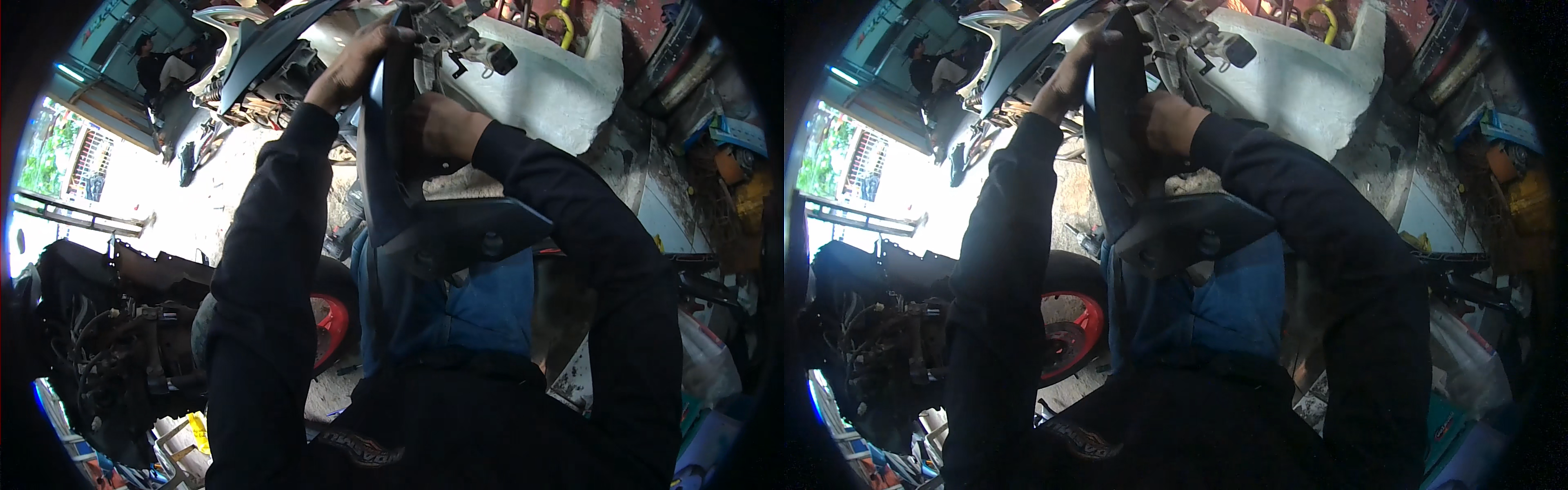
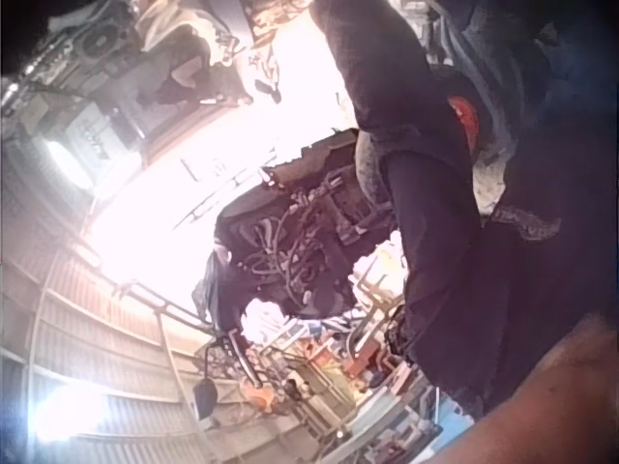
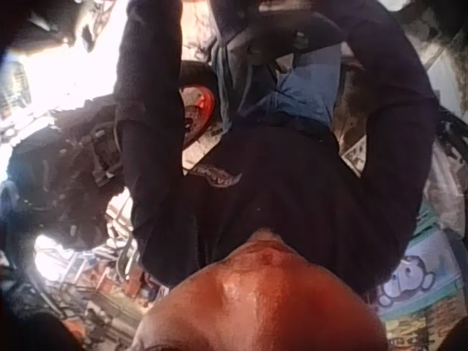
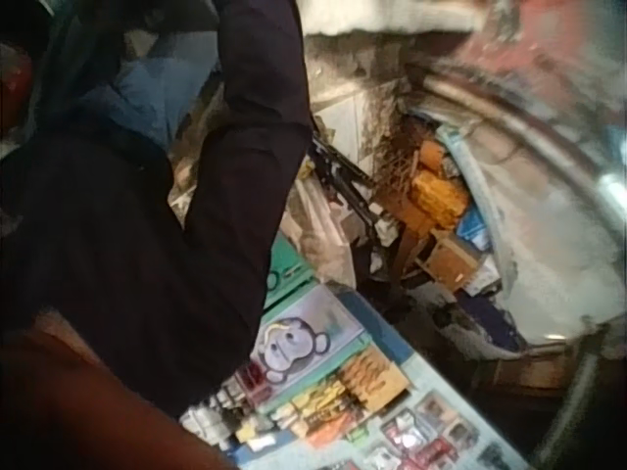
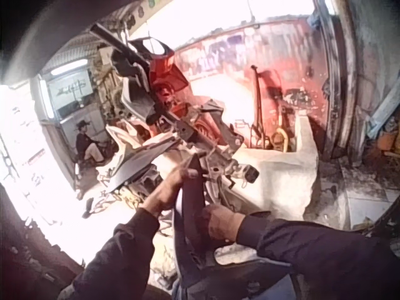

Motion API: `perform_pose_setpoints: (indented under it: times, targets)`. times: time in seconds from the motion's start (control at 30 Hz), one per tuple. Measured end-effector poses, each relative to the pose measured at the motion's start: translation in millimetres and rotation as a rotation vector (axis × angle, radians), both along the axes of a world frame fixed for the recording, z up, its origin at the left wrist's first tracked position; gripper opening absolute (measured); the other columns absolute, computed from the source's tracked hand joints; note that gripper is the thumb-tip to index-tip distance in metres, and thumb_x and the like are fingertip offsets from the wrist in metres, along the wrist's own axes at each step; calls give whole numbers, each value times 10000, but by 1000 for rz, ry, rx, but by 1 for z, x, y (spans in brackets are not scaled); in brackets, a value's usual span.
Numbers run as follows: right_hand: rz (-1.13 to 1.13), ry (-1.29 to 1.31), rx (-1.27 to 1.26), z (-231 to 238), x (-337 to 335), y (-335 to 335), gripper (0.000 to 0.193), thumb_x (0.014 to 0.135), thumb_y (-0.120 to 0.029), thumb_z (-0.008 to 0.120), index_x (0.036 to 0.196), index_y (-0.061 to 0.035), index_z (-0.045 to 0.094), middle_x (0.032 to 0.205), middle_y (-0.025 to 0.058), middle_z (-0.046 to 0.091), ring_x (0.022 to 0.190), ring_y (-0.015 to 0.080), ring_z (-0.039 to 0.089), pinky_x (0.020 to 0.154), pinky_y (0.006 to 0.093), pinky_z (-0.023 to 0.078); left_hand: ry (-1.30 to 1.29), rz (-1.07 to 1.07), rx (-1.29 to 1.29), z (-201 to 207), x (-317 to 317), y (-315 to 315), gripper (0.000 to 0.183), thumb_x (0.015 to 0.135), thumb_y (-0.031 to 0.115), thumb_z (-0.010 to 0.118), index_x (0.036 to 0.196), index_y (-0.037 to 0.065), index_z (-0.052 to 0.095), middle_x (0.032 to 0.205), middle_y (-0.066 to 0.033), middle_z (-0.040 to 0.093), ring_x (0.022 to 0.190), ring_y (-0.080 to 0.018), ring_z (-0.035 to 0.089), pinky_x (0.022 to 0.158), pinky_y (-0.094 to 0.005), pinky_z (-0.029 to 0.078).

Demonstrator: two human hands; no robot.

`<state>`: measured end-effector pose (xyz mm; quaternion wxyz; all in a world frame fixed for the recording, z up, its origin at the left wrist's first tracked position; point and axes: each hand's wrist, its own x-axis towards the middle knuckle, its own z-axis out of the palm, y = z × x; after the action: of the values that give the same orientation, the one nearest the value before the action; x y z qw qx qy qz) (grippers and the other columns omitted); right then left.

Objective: The person uses a screwdriver to loosen screws from a motorcycle's front wheel area, removes the front mudguard, and then uses a power drill to detach a secondary rear fender component.

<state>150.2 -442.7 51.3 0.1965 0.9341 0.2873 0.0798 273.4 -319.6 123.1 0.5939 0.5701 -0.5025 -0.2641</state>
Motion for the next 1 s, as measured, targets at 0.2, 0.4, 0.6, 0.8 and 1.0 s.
perform_pose_setpoints:
  times: [0.2,0.4,0.6,0.8,1.0]
  targets:
    - [88,-91,208,1,18,-17,203,763,-209,596,911,-109,692,1008,34,652,1034,210,592,879,342,462,91,107,30,-5,-14,8,694,799,397,571,1361,35,386,1104,-131,588,1030,-194,579,909,-322,448]
    - [-389,349,456,12,-8,3,263,826,-256,561,927,-34,659,895,182,656,875,346,633,763,431,505,284,142,-23,-9,-1,48,654,808,347,565,1360,46,387,1149,-154,567,1042,-234,575,896,-344,463]
    - [-547,273,1005,-58,-36,18,275,851,-302,554,926,-52,642,851,203,638,857,399,608,755,469,477,246,176,-112,-3,9,56,547,839,352,542,1272,25,470,1117,-139,607,1036,-249,584,911,-359,460]
    - [-735,183,1134,-74,-46,35,244,879,-287,544,932,-62,624,876,227,623,889,418,586,746,495,456,170,157,-95,3,3,45,507,883,357,509,1264,24,472,1116,-127,605,1049,-238,584,946,-352,434]
    - [-766,-8,1212,-91,-59,32,242,890,-297,543,938,-70,608,815,223,624,836,426,594,729,507,453,-17,79,-52,12,-5,24,544,907,376,460,1307,10,426,1137,-137,590,1058,-223,589,969,-321,418]
